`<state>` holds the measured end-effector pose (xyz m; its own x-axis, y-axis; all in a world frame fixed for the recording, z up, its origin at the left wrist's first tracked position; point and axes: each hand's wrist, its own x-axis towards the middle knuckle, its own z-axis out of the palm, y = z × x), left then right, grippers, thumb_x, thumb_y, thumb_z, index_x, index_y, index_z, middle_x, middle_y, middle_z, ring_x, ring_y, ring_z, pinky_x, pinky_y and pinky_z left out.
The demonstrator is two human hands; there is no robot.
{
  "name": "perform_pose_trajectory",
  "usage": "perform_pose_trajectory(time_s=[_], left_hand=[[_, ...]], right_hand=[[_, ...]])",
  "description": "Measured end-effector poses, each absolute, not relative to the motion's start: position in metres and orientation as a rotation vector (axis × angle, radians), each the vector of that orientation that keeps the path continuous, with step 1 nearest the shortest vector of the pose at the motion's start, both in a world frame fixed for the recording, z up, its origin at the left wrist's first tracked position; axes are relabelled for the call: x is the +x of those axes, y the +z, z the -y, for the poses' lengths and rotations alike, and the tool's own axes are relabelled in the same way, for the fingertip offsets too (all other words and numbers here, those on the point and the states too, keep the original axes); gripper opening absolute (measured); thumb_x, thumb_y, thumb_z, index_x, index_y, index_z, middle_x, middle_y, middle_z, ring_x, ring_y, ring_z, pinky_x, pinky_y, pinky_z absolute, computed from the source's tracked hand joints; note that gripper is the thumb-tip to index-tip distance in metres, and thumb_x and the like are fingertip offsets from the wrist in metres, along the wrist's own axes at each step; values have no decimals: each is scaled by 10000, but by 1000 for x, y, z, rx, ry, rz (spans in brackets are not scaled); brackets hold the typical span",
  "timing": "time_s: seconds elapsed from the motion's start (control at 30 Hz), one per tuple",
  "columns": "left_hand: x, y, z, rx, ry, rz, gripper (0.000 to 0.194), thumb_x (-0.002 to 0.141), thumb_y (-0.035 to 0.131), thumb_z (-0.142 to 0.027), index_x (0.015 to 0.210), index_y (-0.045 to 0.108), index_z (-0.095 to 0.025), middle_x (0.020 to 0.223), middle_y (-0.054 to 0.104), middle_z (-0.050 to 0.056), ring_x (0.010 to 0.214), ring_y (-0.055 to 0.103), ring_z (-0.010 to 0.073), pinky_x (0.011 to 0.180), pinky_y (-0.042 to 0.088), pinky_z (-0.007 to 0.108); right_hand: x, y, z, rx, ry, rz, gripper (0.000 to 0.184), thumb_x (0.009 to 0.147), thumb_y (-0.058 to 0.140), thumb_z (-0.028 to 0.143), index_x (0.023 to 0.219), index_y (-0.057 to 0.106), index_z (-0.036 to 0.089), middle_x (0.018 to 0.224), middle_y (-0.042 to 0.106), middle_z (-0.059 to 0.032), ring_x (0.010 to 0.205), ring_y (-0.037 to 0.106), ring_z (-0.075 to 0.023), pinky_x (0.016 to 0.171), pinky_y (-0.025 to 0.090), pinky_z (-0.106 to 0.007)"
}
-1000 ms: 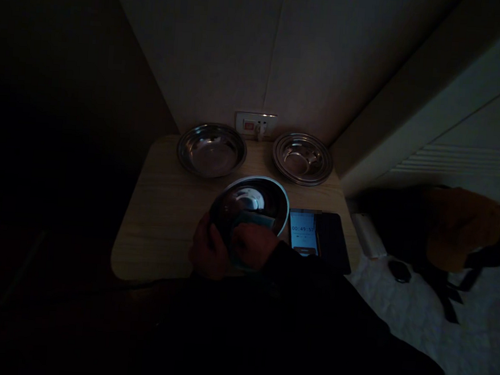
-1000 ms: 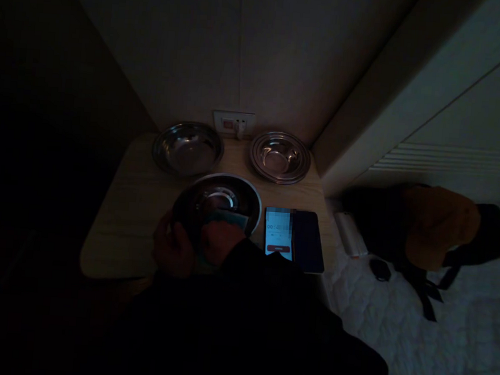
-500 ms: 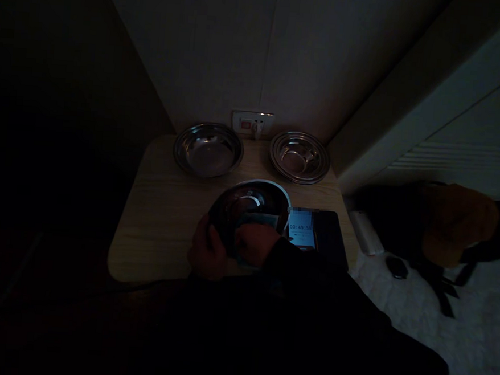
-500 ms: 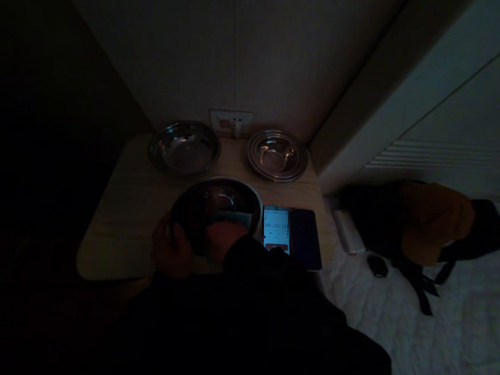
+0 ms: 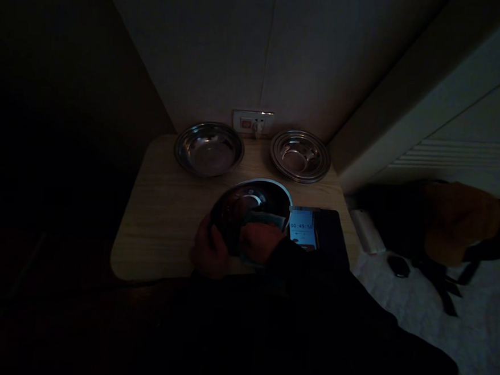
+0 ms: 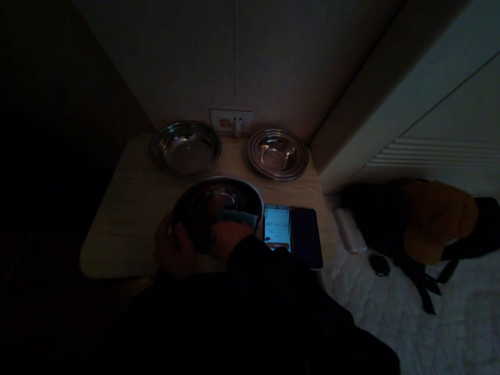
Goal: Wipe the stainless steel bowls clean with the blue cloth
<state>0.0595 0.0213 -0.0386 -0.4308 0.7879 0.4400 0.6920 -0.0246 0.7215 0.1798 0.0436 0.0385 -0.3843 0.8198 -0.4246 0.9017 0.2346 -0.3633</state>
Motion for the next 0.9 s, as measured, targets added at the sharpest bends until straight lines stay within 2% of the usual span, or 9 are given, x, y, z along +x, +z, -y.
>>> perform_pose_trajectory(time_s=[0.17,0.3,0.47,0.6,0.9], left_hand=[[60,-40,-21,1544,1481,-2121,316,825,493,-279,1115,557,-171,1028,639,95,844,630,157,665,485,260],[59,-40,-22,1521,1464,-2105,321,824,498,-277,1122,556,-172,1010,642,91,832,632,148,661,486,251],[55,-40,-22,1481,1462,-2136,348,831,488,-281,1160,530,-175,1034,630,97,832,627,148,664,483,254],[55,-42,-20,1495,1441,-2150,367,832,489,-279,1184,505,-177,1005,638,98,809,632,149,646,482,252],[52,-44,-19,1561,1476,-2166,304,831,487,-276,1096,574,-154,1043,625,109,846,630,152,669,488,247]], right_hand=[[177,41,-42,1653,-866,-2399,209,775,468,235,880,646,205,947,664,-48,906,601,-188,716,412,-262],[175,42,-37,1718,-816,-2355,194,773,461,201,842,641,180,917,663,-74,883,604,-211,728,410,-309],[173,39,-32,1718,-854,-2428,193,775,464,220,868,633,201,956,655,-54,914,589,-202,723,402,-297],[176,37,-33,1767,-828,-2335,195,767,464,195,858,636,173,940,655,-80,905,590,-220,735,389,-320],[176,37,-31,1763,-826,-2346,172,780,470,208,866,616,178,951,645,-69,894,584,-202,731,377,-308]])
